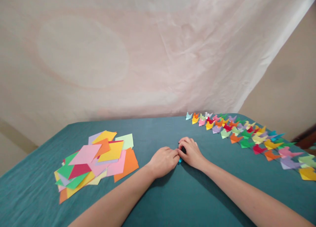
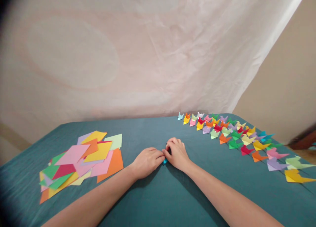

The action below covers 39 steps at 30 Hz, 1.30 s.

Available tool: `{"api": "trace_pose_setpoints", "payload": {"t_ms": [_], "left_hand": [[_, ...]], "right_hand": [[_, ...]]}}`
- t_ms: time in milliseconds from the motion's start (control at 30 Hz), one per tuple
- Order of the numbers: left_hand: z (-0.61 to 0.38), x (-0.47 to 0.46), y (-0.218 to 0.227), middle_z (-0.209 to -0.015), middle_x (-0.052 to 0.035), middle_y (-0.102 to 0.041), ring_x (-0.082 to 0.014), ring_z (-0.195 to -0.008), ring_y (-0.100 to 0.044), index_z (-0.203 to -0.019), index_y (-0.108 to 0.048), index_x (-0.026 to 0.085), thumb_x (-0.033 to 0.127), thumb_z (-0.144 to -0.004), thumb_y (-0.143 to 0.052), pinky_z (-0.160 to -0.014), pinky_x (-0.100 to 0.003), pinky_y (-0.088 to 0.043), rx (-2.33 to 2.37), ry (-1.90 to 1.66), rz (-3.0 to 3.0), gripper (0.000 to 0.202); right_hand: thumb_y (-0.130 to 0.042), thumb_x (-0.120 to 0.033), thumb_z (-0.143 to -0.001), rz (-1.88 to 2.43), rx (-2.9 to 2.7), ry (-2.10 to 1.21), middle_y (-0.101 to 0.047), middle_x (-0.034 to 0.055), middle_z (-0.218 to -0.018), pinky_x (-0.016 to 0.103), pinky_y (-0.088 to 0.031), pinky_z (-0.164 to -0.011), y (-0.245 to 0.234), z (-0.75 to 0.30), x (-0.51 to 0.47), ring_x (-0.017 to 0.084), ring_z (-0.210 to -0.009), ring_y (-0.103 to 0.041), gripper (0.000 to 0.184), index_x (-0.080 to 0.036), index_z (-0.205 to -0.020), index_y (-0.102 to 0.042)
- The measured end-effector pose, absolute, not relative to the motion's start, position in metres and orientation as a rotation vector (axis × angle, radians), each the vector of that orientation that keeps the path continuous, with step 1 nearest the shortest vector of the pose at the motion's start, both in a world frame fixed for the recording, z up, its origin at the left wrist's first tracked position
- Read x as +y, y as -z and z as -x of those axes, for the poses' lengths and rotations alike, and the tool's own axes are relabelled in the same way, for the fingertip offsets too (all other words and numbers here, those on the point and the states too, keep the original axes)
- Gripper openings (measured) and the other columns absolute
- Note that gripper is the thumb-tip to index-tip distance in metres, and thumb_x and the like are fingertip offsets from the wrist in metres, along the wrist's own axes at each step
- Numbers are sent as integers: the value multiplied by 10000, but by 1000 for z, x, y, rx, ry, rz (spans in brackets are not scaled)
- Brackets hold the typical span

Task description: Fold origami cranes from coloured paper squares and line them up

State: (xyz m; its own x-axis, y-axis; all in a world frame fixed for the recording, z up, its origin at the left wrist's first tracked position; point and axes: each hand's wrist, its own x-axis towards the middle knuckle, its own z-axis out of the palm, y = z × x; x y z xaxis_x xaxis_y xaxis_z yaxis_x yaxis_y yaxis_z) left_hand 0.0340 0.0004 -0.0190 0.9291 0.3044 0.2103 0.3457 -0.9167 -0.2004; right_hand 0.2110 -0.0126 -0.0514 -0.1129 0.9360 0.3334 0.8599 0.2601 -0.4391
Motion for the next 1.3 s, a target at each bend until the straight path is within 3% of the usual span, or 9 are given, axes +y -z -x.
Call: {"api": "trace_pose_setpoints", "payload": {"t_ms": [467, 833, 1300], "left_hand": [[-28, -2, 22, -910, -61, -625, -179, -880, -576, -1003, -583, 150, 174, -907, -437, -823, -316, -427, -528, 363, 2945, 176], [-18, -2, 14, -1087, -82, -595, -193, -1033, -524, -1172, -527, 186, 142, -878, -450, -922, -340, -372, -519, 310, 3053, 307], [-13, -2, 7, -1107, -75, -586, -213, -1100, -493, -1176, -537, 259, 173, -869, -480, -952, -371, -362, -463, 270, 3049, 324]], "right_hand": [[-574, -348, -802, 1621, -1998, -190, -557, 48, -975, 341, -351, -780, 51, -214, -11, 206, -910, -483, 161, -214, -714, -585], [-578, -345, -802, 1622, -1989, -202, -561, 46, -965, 346, -355, -786, 50, -213, -12, 204, -906, -485, 159, -212, -715, -586], [-614, -367, -782, 1538, -2010, -305, -571, 42, -962, 350, -370, -799, 49, -222, -7, 194, -903, -507, 176, -211, -701, -603]]}}
